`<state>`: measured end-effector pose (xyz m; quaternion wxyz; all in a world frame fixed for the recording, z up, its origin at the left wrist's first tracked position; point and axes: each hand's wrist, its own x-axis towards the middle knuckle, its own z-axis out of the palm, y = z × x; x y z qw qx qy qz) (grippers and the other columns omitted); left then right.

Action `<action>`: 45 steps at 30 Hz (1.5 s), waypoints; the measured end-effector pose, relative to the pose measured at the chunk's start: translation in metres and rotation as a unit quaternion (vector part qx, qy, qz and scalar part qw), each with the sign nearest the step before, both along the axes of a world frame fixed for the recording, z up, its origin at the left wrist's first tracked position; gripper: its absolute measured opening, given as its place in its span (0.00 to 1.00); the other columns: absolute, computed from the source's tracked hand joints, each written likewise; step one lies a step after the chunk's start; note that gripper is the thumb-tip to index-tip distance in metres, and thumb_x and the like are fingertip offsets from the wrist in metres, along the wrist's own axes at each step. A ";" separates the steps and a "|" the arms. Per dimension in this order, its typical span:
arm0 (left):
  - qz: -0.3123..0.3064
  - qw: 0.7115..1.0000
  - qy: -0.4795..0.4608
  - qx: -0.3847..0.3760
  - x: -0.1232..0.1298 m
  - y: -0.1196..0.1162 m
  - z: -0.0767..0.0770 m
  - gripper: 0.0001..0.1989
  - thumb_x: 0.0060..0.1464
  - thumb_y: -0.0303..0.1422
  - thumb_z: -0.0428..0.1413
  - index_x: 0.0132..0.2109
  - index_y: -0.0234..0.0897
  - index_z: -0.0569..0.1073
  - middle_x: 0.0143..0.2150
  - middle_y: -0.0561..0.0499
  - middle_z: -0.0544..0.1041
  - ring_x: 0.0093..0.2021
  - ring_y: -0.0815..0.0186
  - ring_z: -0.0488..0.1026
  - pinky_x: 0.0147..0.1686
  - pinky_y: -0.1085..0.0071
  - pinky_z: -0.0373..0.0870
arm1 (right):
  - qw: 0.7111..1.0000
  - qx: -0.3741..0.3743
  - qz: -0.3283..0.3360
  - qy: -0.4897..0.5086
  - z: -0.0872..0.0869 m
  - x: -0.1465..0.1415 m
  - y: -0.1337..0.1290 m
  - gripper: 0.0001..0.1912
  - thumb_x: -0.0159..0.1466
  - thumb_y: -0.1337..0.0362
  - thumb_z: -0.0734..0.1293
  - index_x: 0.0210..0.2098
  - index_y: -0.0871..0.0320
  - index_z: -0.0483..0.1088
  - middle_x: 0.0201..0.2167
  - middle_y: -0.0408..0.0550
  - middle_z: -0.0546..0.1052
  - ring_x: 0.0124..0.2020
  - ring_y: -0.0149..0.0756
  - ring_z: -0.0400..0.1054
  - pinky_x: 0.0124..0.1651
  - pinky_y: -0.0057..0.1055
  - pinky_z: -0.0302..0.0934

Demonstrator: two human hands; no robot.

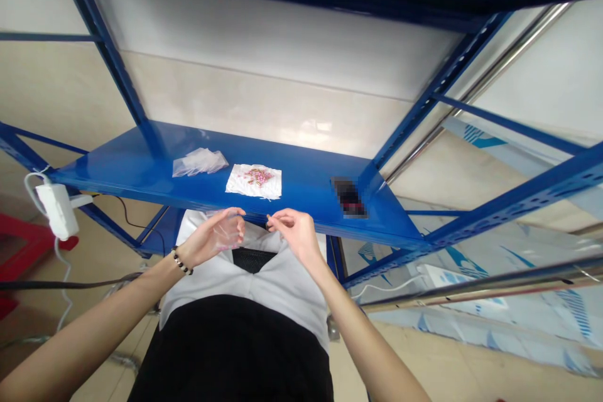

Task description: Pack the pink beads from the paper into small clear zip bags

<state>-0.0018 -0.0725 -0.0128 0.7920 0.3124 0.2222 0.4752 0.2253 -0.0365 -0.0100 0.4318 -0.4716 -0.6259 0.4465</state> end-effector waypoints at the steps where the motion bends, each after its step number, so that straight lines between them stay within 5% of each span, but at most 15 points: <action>1: -0.010 1.000 0.015 -0.006 0.000 0.000 -0.001 0.16 0.61 0.43 0.54 0.48 0.36 0.73 0.35 0.47 0.73 0.34 0.64 0.73 0.35 0.70 0.69 | 0.999 -0.027 0.002 0.030 -0.007 -0.001 -0.010 0.18 0.55 0.51 0.74 0.32 0.61 0.74 0.28 0.54 0.81 0.28 0.42 0.76 0.23 0.29 0.64; 6: -0.039 0.996 0.078 -0.029 0.006 0.000 -0.006 0.17 0.59 0.44 0.55 0.47 0.36 0.74 0.36 0.47 0.74 0.33 0.65 0.73 0.33 0.72 0.67 | 0.988 -0.083 -0.014 0.126 -0.023 -0.003 -0.028 0.18 0.55 0.52 0.74 0.35 0.61 0.75 0.31 0.56 0.81 0.30 0.42 0.77 0.24 0.29 0.64; 12: -0.085 0.994 0.067 -0.034 0.016 -0.005 -0.015 0.17 0.60 0.44 0.55 0.47 0.36 0.74 0.37 0.46 0.75 0.33 0.65 0.74 0.32 0.72 0.67 | 0.985 -0.039 -0.068 0.153 -0.012 -0.006 -0.011 0.19 0.55 0.51 0.74 0.35 0.60 0.75 0.33 0.56 0.81 0.30 0.39 0.75 0.25 0.28 0.61; 19: -0.097 0.992 0.079 -0.015 0.023 -0.011 -0.021 0.14 0.59 0.39 0.58 0.45 0.33 0.75 0.36 0.44 0.75 0.34 0.64 0.74 0.34 0.69 0.68 | 0.990 -0.021 0.018 0.136 -0.002 -0.026 -0.010 0.16 0.55 0.53 0.74 0.34 0.60 0.74 0.32 0.53 0.81 0.26 0.35 0.73 0.32 0.31 0.65; 29: -0.123 0.983 0.127 0.054 0.029 -0.016 -0.025 0.09 0.56 0.34 0.61 0.39 0.31 0.75 0.37 0.45 0.73 0.36 0.64 0.73 0.36 0.69 0.69 | 0.988 -0.047 0.105 0.101 -0.019 -0.024 -0.016 0.14 0.56 0.56 0.74 0.34 0.60 0.76 0.32 0.51 0.81 0.34 0.39 0.77 0.37 0.31 0.67; 36: -0.163 0.981 0.098 0.034 0.027 -0.008 -0.023 0.09 0.55 0.34 0.61 0.39 0.32 0.72 0.39 0.43 0.75 0.38 0.62 0.74 0.37 0.67 0.70 | 0.991 0.002 0.064 0.116 -0.009 -0.021 -0.012 0.12 0.56 0.57 0.74 0.34 0.60 0.76 0.33 0.52 0.81 0.36 0.41 0.77 0.40 0.32 0.68; 45: -0.176 0.979 0.098 0.026 0.024 -0.012 -0.026 0.11 0.57 0.35 0.60 0.41 0.31 0.75 0.43 0.41 0.75 0.41 0.60 0.75 0.40 0.66 0.70 | 0.989 -0.019 0.125 0.078 -0.021 -0.020 -0.014 0.13 0.57 0.56 0.73 0.34 0.60 0.76 0.31 0.51 0.81 0.33 0.39 0.76 0.36 0.31 0.67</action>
